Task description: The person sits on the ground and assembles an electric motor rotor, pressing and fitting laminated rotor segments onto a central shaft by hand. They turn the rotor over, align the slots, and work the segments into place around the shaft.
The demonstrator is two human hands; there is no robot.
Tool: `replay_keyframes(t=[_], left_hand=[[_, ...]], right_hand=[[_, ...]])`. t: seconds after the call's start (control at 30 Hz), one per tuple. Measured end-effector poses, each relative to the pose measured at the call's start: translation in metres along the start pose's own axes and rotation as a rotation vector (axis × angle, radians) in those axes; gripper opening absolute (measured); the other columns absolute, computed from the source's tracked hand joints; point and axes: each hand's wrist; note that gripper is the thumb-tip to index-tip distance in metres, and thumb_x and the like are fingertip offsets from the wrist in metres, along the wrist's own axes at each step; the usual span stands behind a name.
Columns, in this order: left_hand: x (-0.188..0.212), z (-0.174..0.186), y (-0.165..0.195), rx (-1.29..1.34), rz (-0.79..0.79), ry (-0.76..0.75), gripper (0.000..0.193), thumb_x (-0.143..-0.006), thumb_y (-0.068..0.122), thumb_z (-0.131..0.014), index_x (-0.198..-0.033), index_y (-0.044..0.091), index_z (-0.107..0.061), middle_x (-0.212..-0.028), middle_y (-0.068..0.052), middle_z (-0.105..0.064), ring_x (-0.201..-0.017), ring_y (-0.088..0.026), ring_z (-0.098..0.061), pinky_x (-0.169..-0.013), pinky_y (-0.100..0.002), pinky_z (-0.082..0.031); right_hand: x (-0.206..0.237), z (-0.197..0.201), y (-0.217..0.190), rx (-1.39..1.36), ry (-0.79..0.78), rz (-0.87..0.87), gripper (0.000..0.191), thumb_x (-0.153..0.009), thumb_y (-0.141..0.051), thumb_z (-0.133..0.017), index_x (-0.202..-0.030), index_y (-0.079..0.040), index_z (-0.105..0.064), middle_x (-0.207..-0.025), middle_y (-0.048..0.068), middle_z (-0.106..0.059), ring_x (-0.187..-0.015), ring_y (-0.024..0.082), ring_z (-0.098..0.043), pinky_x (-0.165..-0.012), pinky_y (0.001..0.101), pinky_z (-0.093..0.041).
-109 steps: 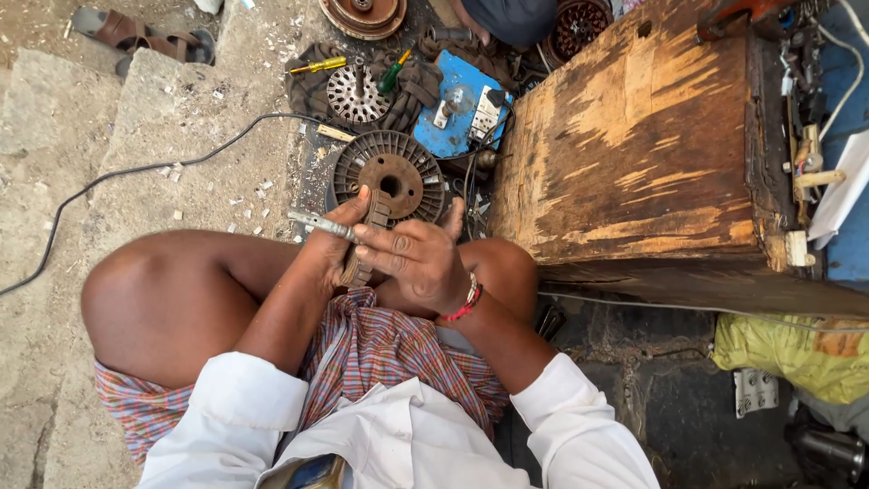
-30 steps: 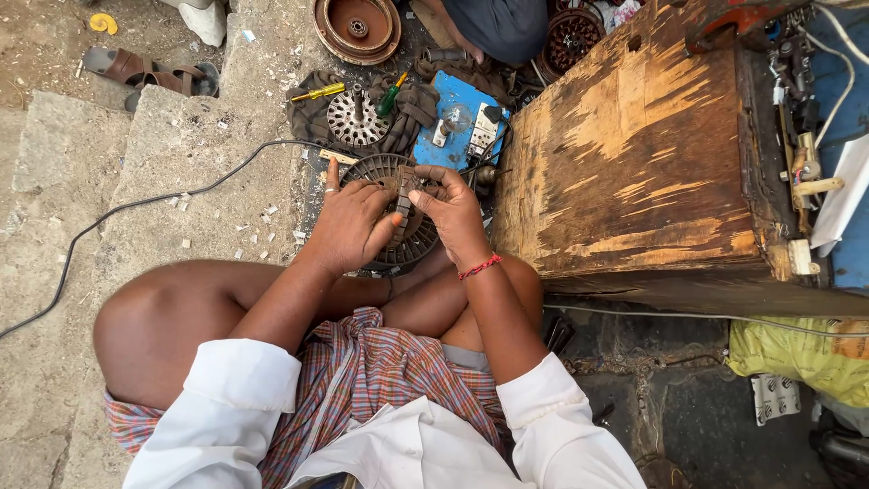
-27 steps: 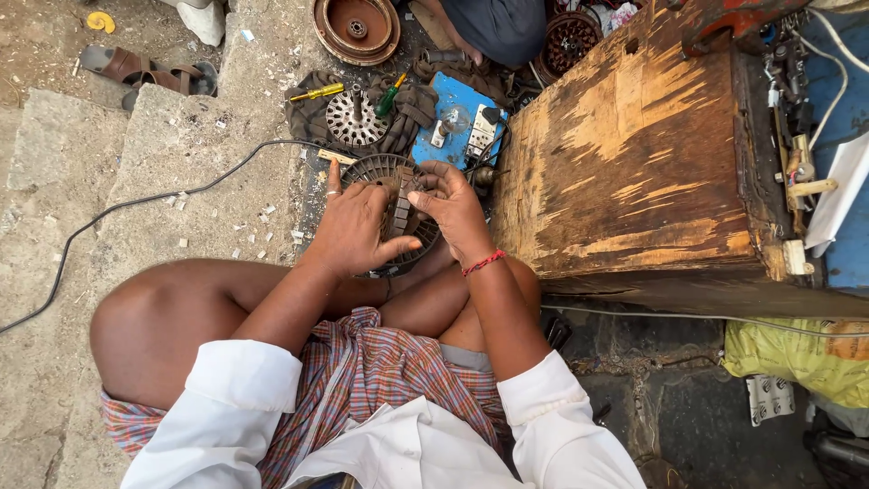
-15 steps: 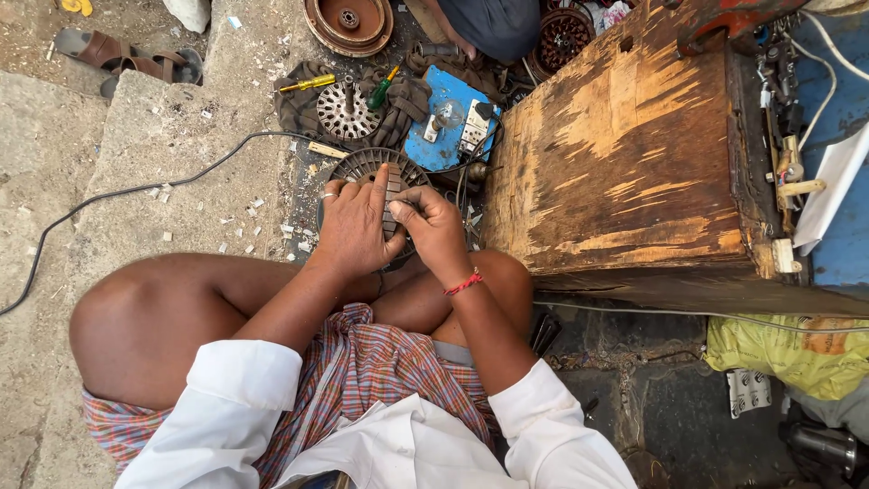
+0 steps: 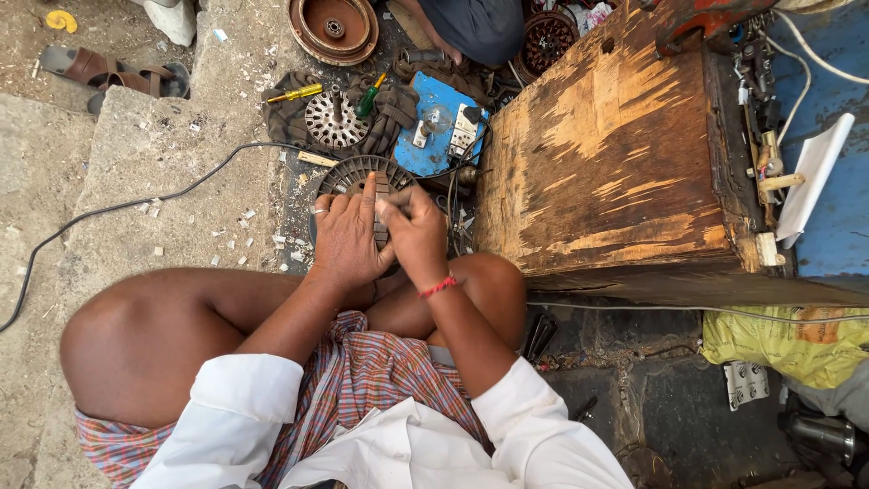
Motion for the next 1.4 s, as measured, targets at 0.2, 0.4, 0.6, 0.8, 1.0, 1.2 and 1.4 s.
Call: replay_keyframes(t=[0.2,0.4,0.6,0.8,1.0,1.2,1.4], left_hand=[[0.008,0.001,0.006,-0.048,-0.003,-0.099,0.102,-0.083,0.051,-0.063,-0.157,-0.011,-0.031,-0.103,-0.014,-0.059,-0.099,-0.03,-0.052,-0.106,-0.049,-0.03],[0.001,0.001,0.003,-0.018,-0.074,0.022,0.105,-0.08,0.056,-0.065,-0.154,-0.011,-0.032,-0.105,-0.017,-0.059,-0.099,-0.032,-0.052,-0.103,-0.049,-0.03],[0.003,-0.008,0.012,-0.019,0.007,-0.105,0.102,-0.081,0.05,-0.063,-0.157,-0.011,-0.032,-0.108,-0.015,-0.059,-0.105,-0.031,-0.053,-0.11,-0.049,-0.029],[0.002,-0.008,0.008,-0.027,-0.02,-0.017,0.101,-0.084,0.051,-0.062,-0.158,-0.009,-0.032,-0.106,-0.015,-0.059,-0.104,-0.031,-0.053,-0.105,-0.05,-0.03],[0.005,-0.014,0.01,-0.006,0.001,-0.08,0.105,-0.081,0.054,-0.062,-0.158,-0.01,-0.03,-0.106,-0.015,-0.059,-0.104,-0.032,-0.053,-0.106,-0.049,-0.03],[-0.001,-0.017,0.006,-0.043,-0.009,-0.038,0.101,-0.083,0.051,-0.061,-0.158,-0.009,-0.031,-0.109,-0.014,-0.06,-0.108,-0.03,-0.053,-0.107,-0.048,-0.031],[-0.003,-0.022,0.007,0.063,0.009,-0.075,0.1,-0.084,0.053,-0.061,-0.156,-0.01,-0.03,-0.112,-0.019,-0.061,-0.107,-0.034,-0.052,-0.105,-0.049,-0.03]], right_hand=[[-0.005,0.001,-0.004,0.121,0.086,-0.016,0.009,-0.094,-0.007,-0.074,-0.091,-0.002,-0.067,-0.082,0.0,-0.073,-0.073,0.005,-0.064,-0.067,0.0237,-0.054],[-0.01,0.008,0.007,0.043,0.026,-0.031,0.01,-0.093,-0.009,-0.074,-0.09,-0.002,-0.067,-0.084,0.002,-0.074,-0.076,0.006,-0.067,-0.069,0.0228,-0.056],[-0.018,0.011,0.005,-0.043,0.036,-0.069,0.011,-0.093,-0.008,-0.075,-0.09,-0.002,-0.067,-0.083,0.002,-0.073,-0.073,0.006,-0.063,-0.067,0.0236,-0.053],[-0.001,0.008,-0.006,0.207,0.073,-0.006,0.014,-0.089,-0.009,-0.077,-0.087,-0.001,-0.067,-0.075,0.005,-0.073,-0.064,0.006,-0.061,-0.071,0.0263,-0.05],[-0.002,0.009,-0.009,0.163,0.178,-0.043,0.012,-0.091,-0.012,-0.076,-0.09,-0.002,-0.069,-0.078,0.004,-0.075,-0.067,0.005,-0.064,-0.064,0.0257,-0.054],[0.001,0.01,-0.011,0.333,0.062,0.05,0.012,-0.09,-0.01,-0.079,-0.087,-0.002,-0.07,-0.065,0.006,-0.071,-0.056,0.008,-0.062,-0.089,0.0315,-0.038],[0.0,0.011,-0.01,-0.006,0.099,-0.025,0.01,-0.094,-0.011,-0.074,-0.09,-0.003,-0.069,-0.081,0.002,-0.073,-0.073,0.004,-0.063,-0.069,0.0246,-0.054]])
Point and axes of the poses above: each hand's wrist, its own x-axis away from the middle knuckle, its own z-axis out of the back of the hand, y = z × x
